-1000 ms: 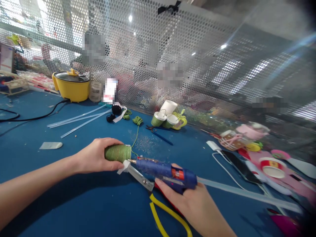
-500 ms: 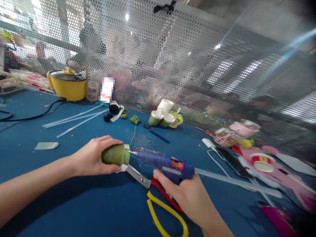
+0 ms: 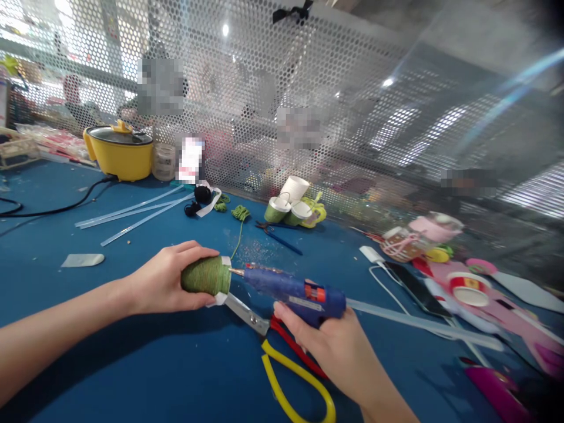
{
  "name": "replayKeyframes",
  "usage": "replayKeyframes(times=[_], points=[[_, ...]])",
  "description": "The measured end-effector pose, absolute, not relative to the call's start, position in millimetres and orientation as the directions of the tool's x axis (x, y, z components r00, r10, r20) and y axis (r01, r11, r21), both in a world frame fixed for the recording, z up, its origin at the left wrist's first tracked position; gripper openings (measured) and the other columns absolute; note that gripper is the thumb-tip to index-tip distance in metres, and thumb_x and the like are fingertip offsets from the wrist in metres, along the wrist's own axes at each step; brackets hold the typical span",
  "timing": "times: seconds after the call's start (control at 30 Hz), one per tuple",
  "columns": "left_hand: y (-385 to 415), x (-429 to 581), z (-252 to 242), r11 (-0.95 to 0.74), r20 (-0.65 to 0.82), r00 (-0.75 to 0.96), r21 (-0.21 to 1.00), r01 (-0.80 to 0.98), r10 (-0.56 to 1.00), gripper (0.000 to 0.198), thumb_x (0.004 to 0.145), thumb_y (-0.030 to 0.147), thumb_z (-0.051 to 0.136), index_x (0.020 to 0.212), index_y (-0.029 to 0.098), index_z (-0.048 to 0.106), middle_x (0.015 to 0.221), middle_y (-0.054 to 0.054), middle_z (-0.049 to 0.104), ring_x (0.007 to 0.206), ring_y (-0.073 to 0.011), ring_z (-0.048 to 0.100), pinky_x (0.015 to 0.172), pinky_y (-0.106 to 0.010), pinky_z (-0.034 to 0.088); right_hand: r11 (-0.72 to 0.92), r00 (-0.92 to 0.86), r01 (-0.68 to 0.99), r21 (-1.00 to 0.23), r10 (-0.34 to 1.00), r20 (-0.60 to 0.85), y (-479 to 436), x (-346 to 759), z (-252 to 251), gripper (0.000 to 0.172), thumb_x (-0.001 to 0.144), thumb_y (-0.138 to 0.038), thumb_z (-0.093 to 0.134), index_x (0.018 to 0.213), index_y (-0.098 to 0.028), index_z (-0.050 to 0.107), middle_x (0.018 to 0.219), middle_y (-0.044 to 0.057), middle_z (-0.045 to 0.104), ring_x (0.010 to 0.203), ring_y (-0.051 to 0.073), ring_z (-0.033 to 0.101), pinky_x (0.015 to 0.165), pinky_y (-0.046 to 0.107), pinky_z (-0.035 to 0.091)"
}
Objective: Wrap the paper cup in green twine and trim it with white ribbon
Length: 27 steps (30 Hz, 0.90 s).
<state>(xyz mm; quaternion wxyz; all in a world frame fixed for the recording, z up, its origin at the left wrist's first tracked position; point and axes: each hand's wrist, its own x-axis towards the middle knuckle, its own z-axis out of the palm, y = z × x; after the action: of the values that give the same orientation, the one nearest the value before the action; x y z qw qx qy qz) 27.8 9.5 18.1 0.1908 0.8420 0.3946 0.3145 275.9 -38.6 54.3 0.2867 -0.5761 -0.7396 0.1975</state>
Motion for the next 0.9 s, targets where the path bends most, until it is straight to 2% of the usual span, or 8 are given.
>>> replayKeyframes(times=[0.2,0.3,0.43,0.5,0.6,0.7,0.9], points=[[9.7,28.6,18.2,-0.616,0.388,0.484,0.569,0.544,0.785,0.05,0.066,0.036,0.065,0.111,0.018,0.052,0.094,-0.006,0.06,0.079,-0.0177,0.059,0.071,-0.028,0.048,0.224,-0.169,0.728,-0.648,0.975,0.148,-39.9,274.2,54.6,0.023,0.075,-0.037,0.056,0.07,-0.018,0.068,0.069,0.003,0.068,0.065,0.018,0.062,0.067,0.026,0.051],[9.5,28.7,18.4,-0.621,0.395,0.482,0.559,0.549,0.782,0.049,0.067,0.037,0.064,0.11,0.019,0.052,0.093,-0.005,0.06,0.078,-0.0175,0.059,0.07,-0.028,0.048,0.204,-0.16,0.708,-0.676,0.979,0.127,-39.2,273.5,53.4,0.023,0.075,-0.037,0.055,0.071,-0.018,0.068,0.061,0.001,0.065,0.058,0.016,0.059,0.061,0.025,0.051],[9.7,28.1,17.8,-0.63,0.401,0.487,0.551,0.548,0.775,0.049,0.067,0.038,0.063,0.111,0.019,0.051,0.094,-0.006,0.06,0.078,-0.0176,0.059,0.07,-0.028,0.048,0.149,-0.111,0.664,-0.733,0.989,0.1,-40.6,270.1,55.9,0.022,0.073,-0.038,0.058,0.07,-0.017,0.066,0.041,-0.003,0.05,0.043,0.013,0.05,0.048,0.024,0.046],[9.8,27.7,17.3,-0.635,0.406,0.491,0.546,0.546,0.771,0.05,0.067,0.038,0.063,0.112,0.019,0.051,0.095,-0.006,0.059,0.08,-0.018,0.059,0.07,-0.028,0.048,0.081,-0.053,0.601,-0.795,0.997,0.062,-42.2,266.9,59.7,0.022,0.073,-0.038,0.057,0.073,-0.017,0.064,0.037,-0.006,0.042,0.038,0.011,0.045,0.043,0.023,0.042],[9.8,27.3,16.4,-0.629,0.4,0.488,0.542,0.556,0.776,0.051,0.067,0.038,0.064,0.112,0.02,0.051,0.097,-0.006,0.059,0.081,-0.0186,0.06,0.071,-0.028,0.048,0.016,0.009,0.509,-0.861,1.0,0.023,-43.1,262.4,64.7,0.021,0.073,-0.037,0.056,0.068,-0.017,0.059,0.037,-0.007,0.04,0.036,0.009,0.04,0.041,0.022,0.038],[9.5,27.2,15.9,-0.62,0.402,0.472,0.54,0.57,0.784,0.051,0.066,0.037,0.064,0.113,0.019,0.051,0.097,-0.006,0.059,0.08,-0.0187,0.06,0.071,-0.028,0.048,0.015,0.014,0.497,-0.868,1.0,0.026,-40.8,261.0,65.0,0.025,0.072,-0.038,0.058,0.059,-0.017,0.053,0.038,-0.006,0.042,0.038,0.009,0.041,0.045,0.023,0.039],[8.7,27.4,15.7,-0.628,0.412,0.474,0.536,0.564,0.778,0.052,0.066,0.037,0.065,0.113,0.017,0.052,0.097,-0.007,0.059,0.081,-0.0187,0.06,0.071,-0.028,0.048,-0.003,-0.044,0.577,-0.816,0.998,-0.035,-34.0,266.5,57.9,0.029,0.07,-0.044,0.057,0.06,-0.018,0.053,0.039,-0.006,0.043,0.039,0.01,0.044,0.042,0.022,0.041]])
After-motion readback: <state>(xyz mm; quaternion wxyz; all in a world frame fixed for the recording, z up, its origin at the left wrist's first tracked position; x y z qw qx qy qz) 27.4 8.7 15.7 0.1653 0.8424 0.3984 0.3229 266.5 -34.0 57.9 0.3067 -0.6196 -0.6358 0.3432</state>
